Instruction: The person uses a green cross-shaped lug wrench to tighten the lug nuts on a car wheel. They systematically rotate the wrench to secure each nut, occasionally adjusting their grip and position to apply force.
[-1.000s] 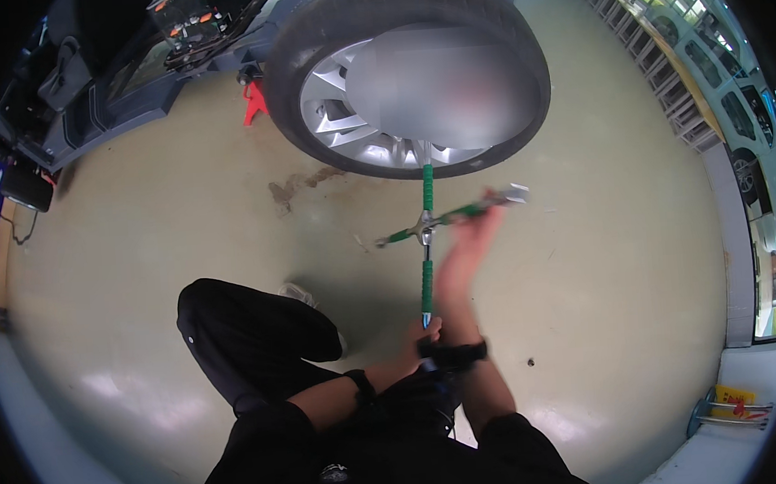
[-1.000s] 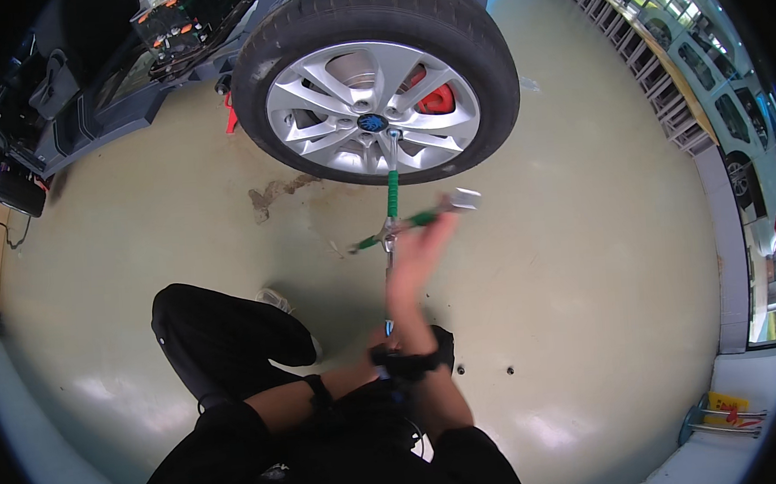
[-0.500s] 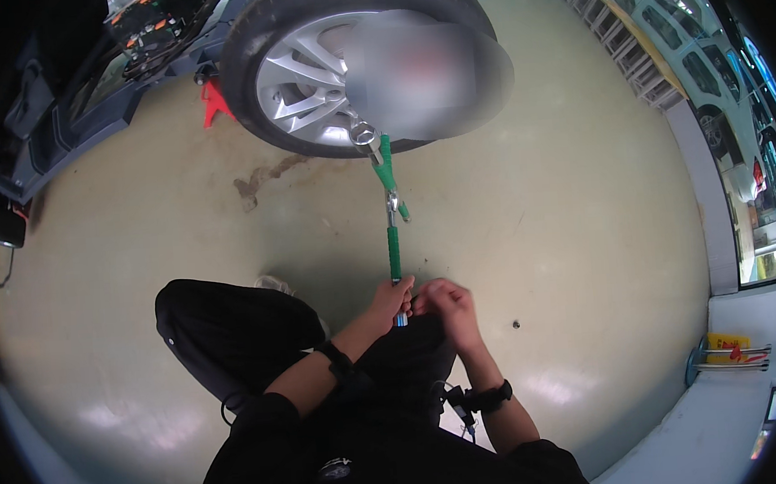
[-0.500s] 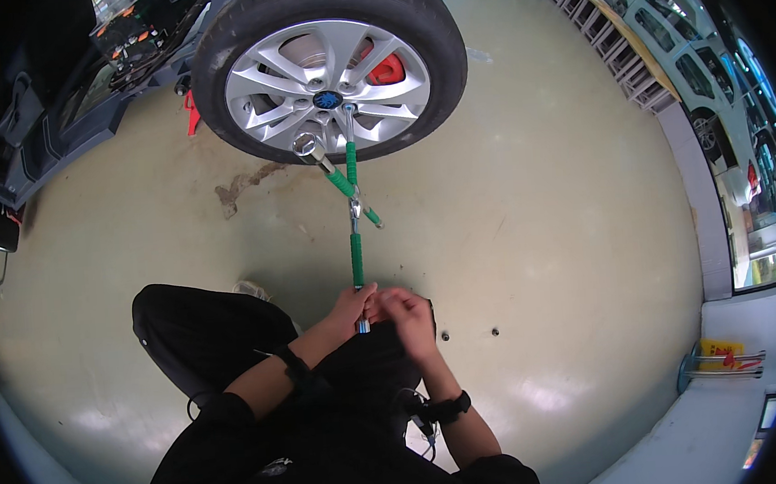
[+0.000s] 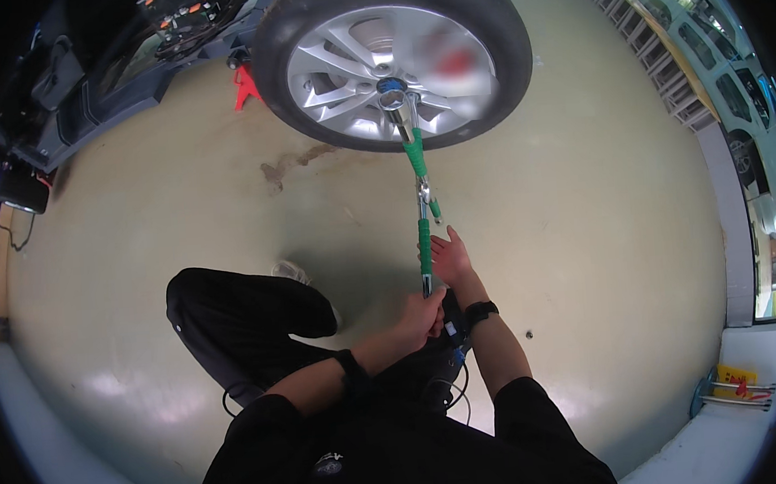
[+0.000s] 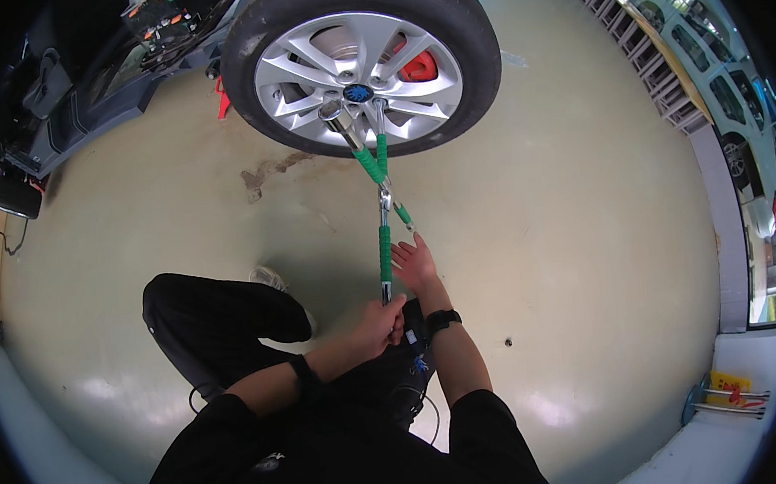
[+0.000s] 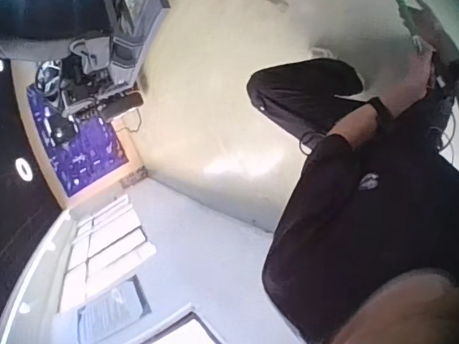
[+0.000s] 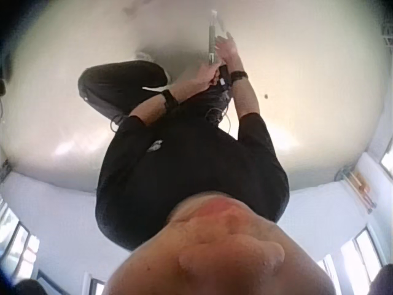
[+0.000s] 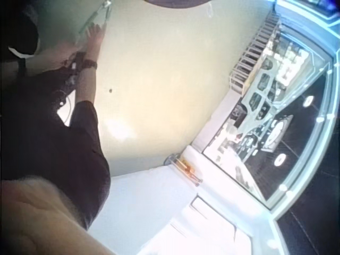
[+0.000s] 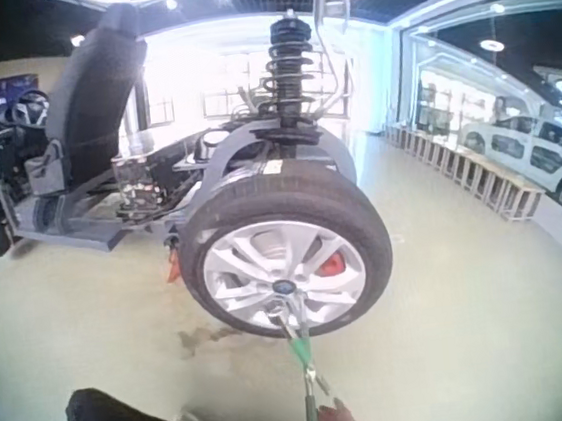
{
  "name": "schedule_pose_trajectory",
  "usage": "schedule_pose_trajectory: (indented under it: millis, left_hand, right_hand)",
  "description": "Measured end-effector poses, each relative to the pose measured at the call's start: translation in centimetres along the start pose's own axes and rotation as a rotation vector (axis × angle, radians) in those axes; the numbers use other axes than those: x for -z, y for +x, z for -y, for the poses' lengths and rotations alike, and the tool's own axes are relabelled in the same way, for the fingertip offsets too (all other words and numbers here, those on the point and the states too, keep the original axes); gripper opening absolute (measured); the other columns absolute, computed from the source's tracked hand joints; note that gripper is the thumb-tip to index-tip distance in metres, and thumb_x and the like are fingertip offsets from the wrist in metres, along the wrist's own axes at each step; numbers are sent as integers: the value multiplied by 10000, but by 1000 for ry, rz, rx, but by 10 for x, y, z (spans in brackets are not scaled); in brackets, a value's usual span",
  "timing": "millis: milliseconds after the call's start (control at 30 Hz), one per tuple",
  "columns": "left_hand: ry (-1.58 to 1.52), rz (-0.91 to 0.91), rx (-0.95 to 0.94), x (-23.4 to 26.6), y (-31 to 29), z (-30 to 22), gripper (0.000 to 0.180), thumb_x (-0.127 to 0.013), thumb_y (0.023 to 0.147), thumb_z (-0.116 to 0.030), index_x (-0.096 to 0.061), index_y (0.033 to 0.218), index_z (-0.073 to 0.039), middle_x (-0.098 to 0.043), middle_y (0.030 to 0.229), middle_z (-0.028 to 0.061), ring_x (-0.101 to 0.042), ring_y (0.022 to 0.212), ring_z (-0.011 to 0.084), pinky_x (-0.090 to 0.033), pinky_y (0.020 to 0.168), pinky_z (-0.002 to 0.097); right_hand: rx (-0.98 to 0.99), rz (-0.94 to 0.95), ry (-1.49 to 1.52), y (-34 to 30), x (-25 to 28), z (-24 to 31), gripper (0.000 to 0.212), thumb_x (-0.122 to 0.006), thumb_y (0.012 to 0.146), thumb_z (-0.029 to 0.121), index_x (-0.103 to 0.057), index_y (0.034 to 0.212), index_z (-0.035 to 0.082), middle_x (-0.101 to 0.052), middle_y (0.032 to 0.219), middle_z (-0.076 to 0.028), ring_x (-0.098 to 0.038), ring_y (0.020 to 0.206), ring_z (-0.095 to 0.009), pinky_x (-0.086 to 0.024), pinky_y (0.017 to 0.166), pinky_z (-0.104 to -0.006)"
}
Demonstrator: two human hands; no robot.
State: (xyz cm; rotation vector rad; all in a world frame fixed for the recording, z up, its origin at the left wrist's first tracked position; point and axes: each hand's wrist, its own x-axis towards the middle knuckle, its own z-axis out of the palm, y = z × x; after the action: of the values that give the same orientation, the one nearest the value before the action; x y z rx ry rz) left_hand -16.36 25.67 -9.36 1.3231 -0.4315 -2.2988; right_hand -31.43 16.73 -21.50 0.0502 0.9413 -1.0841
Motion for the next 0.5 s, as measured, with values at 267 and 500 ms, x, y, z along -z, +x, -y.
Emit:
schedule_pose_trajectory:
  millis: [267,500]
  left_hand:
    - [44,114,51,46,-11,-27,374,-515,965,-331,-368,678,-142,-345,515,-15,-364,409,130,-317,410,303]
    - [-29,161,40,70,17,-8,343,-534,949,-319,-384,701,-136,-370,536,-12,-396,435,133,-352,429,303]
  right_hand:
    - [55,38,850,54,-10,33,733,-522,892,500,-335,1255,-108,-513,1191,-219,-507,1129,-333,-390,1017,-448]
    - [662,-193,524,-4,-29,104,335,-517,892,310,-460,1060,26,-578,1015,-109,-567,990,-250,-438,901,-380]
